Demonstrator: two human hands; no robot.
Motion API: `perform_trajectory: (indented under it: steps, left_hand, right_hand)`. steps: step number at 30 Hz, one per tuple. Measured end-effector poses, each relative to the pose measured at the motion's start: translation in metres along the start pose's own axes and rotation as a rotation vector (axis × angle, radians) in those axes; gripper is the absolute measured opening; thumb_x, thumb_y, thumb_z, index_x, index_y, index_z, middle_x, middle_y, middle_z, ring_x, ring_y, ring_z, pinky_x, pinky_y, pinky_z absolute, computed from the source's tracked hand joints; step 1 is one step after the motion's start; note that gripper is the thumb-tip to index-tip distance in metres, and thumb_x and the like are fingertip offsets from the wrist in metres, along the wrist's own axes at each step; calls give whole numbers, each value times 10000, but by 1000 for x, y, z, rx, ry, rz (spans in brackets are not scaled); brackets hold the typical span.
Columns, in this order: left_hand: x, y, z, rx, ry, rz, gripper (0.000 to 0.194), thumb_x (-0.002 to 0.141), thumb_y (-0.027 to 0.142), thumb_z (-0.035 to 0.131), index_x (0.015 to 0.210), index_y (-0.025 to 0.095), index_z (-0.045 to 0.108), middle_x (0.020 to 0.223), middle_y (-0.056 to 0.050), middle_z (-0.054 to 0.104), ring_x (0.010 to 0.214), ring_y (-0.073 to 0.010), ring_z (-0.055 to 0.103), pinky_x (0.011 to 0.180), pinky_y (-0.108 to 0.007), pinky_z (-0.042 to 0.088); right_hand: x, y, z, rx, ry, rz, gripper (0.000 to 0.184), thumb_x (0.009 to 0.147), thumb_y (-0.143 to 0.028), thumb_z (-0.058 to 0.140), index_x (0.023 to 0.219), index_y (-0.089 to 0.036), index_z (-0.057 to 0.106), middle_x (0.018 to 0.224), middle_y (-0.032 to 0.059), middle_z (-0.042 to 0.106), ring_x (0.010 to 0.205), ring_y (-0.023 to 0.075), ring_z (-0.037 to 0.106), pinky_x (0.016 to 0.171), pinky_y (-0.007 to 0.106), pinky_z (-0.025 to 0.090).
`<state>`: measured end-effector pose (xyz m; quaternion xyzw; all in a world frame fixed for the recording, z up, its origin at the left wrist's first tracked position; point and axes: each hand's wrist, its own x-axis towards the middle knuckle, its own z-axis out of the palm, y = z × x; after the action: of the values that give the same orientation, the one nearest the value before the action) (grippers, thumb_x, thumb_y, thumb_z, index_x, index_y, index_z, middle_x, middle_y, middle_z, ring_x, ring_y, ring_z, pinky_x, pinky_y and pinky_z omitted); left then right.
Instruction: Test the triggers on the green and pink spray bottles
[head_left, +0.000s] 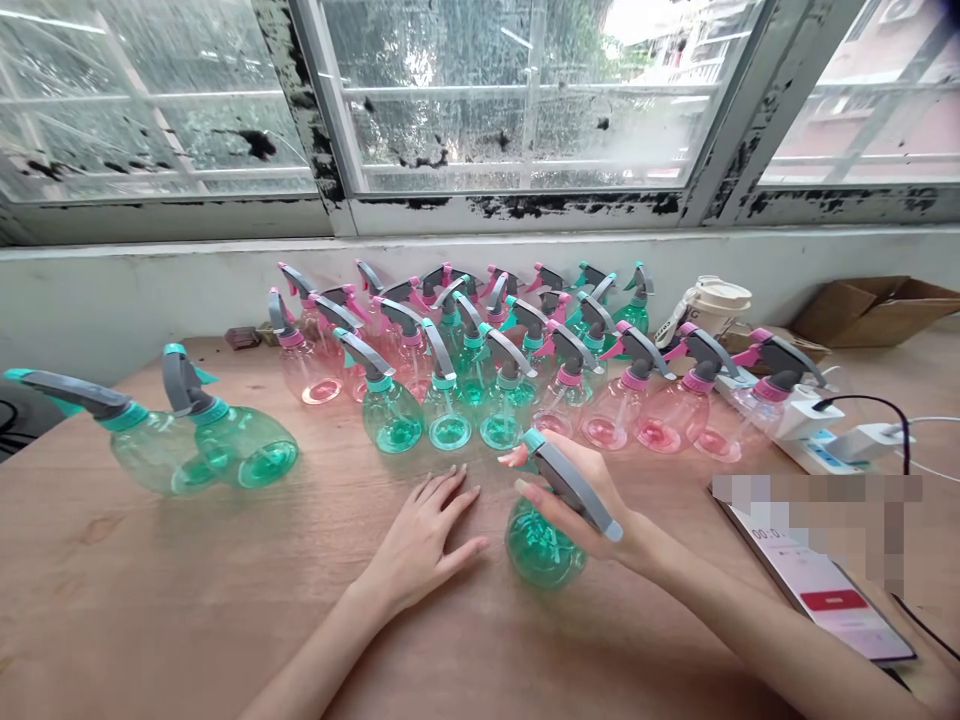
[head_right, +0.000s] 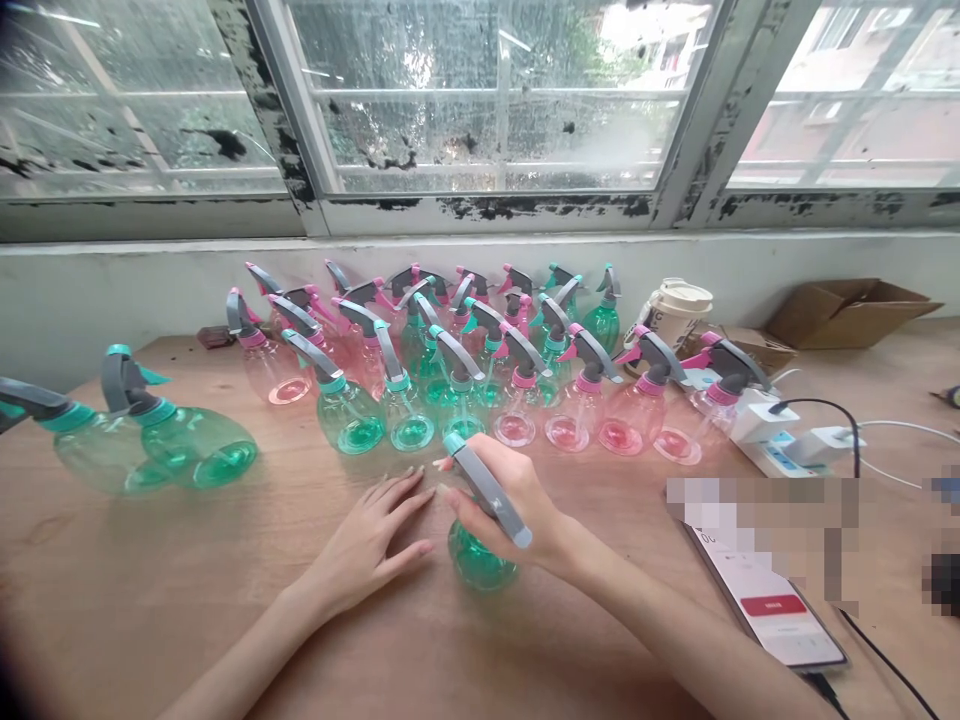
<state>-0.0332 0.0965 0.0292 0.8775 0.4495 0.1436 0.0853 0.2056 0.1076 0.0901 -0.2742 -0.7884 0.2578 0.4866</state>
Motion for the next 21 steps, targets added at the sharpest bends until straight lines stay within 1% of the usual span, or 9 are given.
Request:
perform_trajectory:
  steps: [3,7,9,10,12,15,18,21]
  left_hand:
    - [-5,-4,2,68,-14,-34,581,907,525,543,1395,214,491,1529,-154,367,1386,-346,371,1111,-568,325]
    - [-3,-2,2,94,-28,-68,616,899,563,533,1396,200,495,1532,-167,359,1389,-352,369,1113,-562,330]
    - [-2,0,3,101,-30,-78,632,899,579,522,1399,195,491,1533,-172,354,1388,-352,372,1115,-561,327]
    - [-1,1,3,102,-30,-81,634,900,583,518,1400,194,488,1535,-172,351,1388,-352,372,1116,-560,327]
    - [-1,1,3,102,-25,-84,636,903,590,509,1401,196,485,1537,-171,348,1389,-349,371,1117,-558,326]
    - [-2,0,5,88,-17,-89,582,946,572,436,1397,208,489,1533,-158,362,1395,-325,368,1126,-549,316]
    - [-2,-2,6,66,-22,-95,512,997,510,347,1392,220,494,1538,-137,361,1408,-292,351,1141,-535,298]
    - [-2,-2,5,51,-21,-96,493,1006,488,337,1387,219,498,1544,-129,353,1418,-277,334,1150,-527,284]
  right_hand:
    - [1,-4,-3,-47,12,16,44,891,-213,531,907,-185,561,733,10,573,608,131,557,590,256,462]
    - [3,-9,-5,-69,-4,45,59,899,-196,501,857,-185,541,665,-20,512,503,98,476,510,233,412]
    - [3,-10,-4,-65,-4,57,38,893,-191,518,898,-184,555,713,-13,531,488,85,469,521,234,428]
    - [3,-10,-3,-59,-1,61,59,891,-194,530,938,-185,564,760,-2,547,496,84,482,532,236,442]
    - [2,-8,-2,-40,6,71,149,887,-207,551,1034,-191,570,857,24,568,520,86,509,547,240,465]
    - [-1,-4,1,-9,22,82,231,888,-226,569,1119,-209,561,918,35,579,513,82,512,532,234,473]
    - [-5,1,3,18,37,98,253,888,-247,584,1140,-222,570,971,50,597,571,100,559,548,232,491]
    - [-7,4,3,39,40,120,271,888,-267,594,1156,-228,571,978,47,605,549,93,543,568,242,503]
